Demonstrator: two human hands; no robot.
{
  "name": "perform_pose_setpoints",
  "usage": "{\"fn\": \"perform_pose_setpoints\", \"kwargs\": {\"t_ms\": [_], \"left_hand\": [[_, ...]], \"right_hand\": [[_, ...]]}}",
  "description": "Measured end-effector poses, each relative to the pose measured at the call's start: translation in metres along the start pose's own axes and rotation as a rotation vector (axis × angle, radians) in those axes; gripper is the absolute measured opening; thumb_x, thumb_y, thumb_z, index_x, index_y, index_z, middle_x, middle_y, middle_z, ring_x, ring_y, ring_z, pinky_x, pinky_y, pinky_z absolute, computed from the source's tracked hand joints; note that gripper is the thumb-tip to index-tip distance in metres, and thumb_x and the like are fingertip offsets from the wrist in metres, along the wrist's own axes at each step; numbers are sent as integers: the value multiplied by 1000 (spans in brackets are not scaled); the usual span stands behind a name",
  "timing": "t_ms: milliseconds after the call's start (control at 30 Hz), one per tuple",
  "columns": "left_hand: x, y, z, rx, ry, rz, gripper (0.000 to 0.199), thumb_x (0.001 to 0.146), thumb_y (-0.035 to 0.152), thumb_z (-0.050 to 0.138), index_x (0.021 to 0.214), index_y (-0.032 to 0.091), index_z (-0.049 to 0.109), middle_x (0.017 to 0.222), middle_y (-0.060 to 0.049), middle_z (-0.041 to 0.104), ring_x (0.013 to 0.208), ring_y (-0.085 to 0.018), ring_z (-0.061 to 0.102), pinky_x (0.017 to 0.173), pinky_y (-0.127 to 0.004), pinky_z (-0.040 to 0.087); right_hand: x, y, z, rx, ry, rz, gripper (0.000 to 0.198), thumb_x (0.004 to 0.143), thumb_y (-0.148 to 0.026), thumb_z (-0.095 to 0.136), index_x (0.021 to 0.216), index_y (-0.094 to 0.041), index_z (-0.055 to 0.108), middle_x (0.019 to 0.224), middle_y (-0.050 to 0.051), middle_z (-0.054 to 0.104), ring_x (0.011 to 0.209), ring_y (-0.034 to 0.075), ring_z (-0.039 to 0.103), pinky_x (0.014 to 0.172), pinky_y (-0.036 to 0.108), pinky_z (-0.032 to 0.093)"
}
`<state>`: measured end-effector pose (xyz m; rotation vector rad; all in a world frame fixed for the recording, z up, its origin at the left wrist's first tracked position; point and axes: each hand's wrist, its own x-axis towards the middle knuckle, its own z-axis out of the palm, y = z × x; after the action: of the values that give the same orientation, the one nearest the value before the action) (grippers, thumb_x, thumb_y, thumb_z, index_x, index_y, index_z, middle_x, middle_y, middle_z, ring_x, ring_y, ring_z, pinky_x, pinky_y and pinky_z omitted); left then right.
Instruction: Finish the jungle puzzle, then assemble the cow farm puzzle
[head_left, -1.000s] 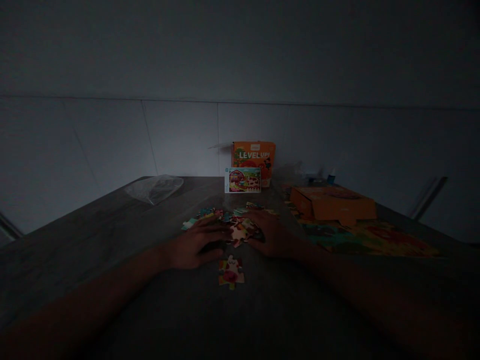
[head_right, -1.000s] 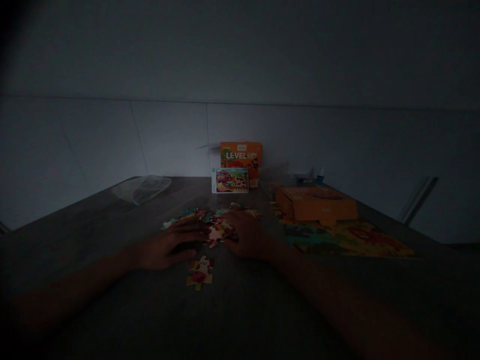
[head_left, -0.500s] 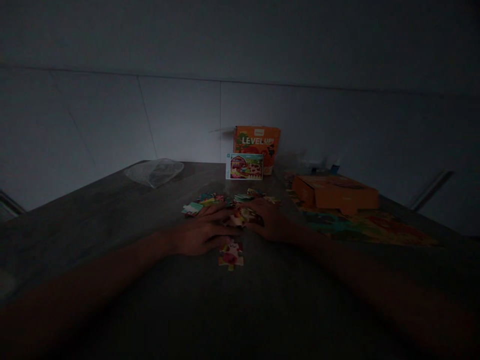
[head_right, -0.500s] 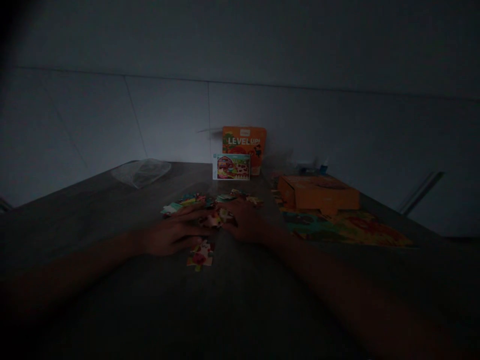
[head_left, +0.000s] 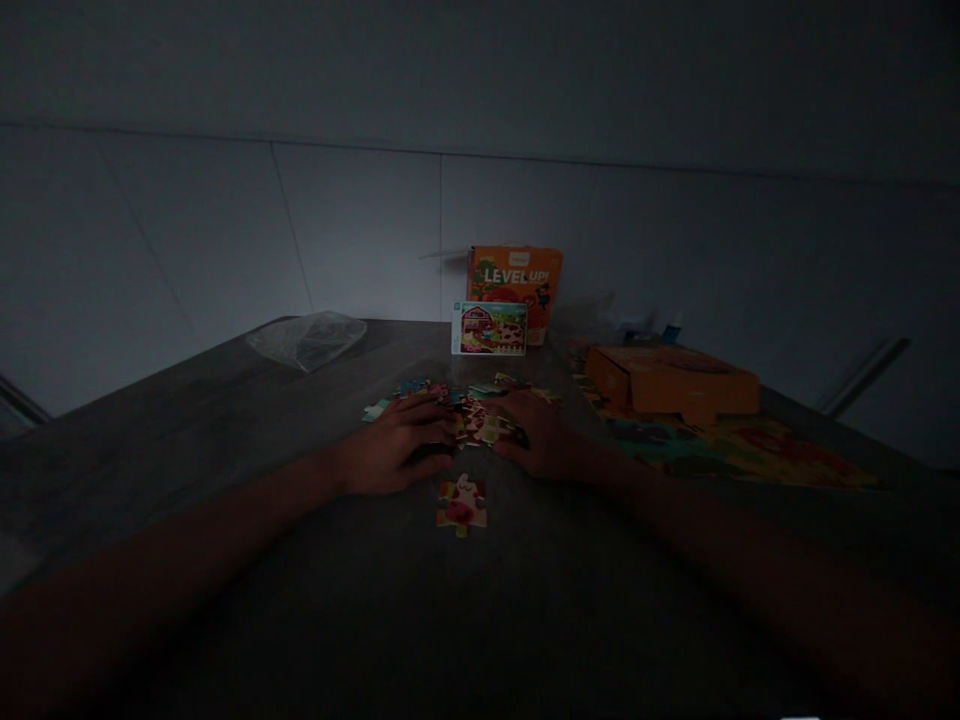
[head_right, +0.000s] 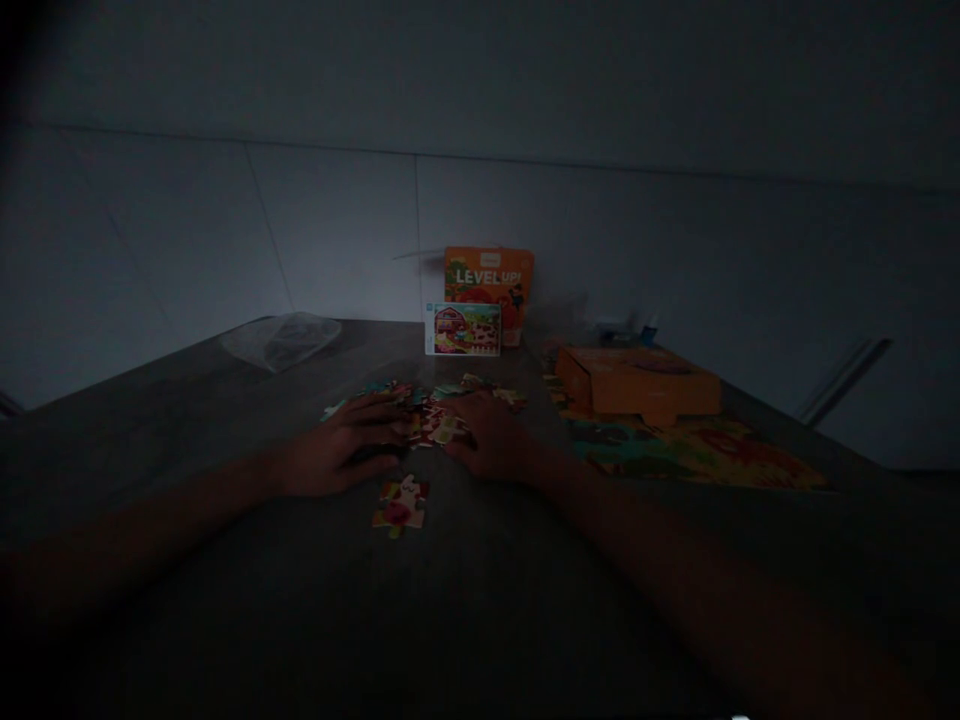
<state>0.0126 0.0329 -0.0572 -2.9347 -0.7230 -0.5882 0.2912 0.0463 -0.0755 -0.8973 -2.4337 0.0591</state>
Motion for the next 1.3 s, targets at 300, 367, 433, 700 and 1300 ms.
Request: {"fn": "perform_pose_setpoints", "kwargs": {"t_ms": [300,367,433,700,1300], "left_hand": [[1,1,-4,-26,-3,-40,20,97,28,53,104,19,70,124,-10,65,125,-26,54,112,-47,38],[0,0,-3,-40,-1,-38,20,97,27,54,105,19,69,125,-10,64,124,-26,54,111,-47,39],[0,-1,-2,-56,-2,-38,19,97,27,54,106,19,69,127,-9,63,125,-25,54,110,-46,40],[0,0,-1,-62,-6,-39,18,95,24,55,105,20,69,125,-10,63,124,-27,54,111,-49,39],[2,7,-4,-95,-48,67,30,96,25,56,125,21,60,140,-11,56,136,-27,45,119,-49,30]], "right_hand": [[6,0,-6,32,204,34,23,96,-21,50,104,-18,71,101,9,71,102,24,61,90,40,48],[8,2,-10,-11,311,59,21,96,-23,51,94,-18,72,97,9,70,98,23,62,88,39,48],[10,5,-13,-53,449,101,22,96,-26,53,86,-17,71,96,11,67,93,24,61,85,38,48],[11,25,-22,-168,674,321,23,93,-28,53,79,-17,68,81,8,60,78,22,58,72,35,46],[2,-10,-5,-40,-35,26,60,78,-39,75,131,-15,60,124,17,64,117,32,57,96,49,46]]}}
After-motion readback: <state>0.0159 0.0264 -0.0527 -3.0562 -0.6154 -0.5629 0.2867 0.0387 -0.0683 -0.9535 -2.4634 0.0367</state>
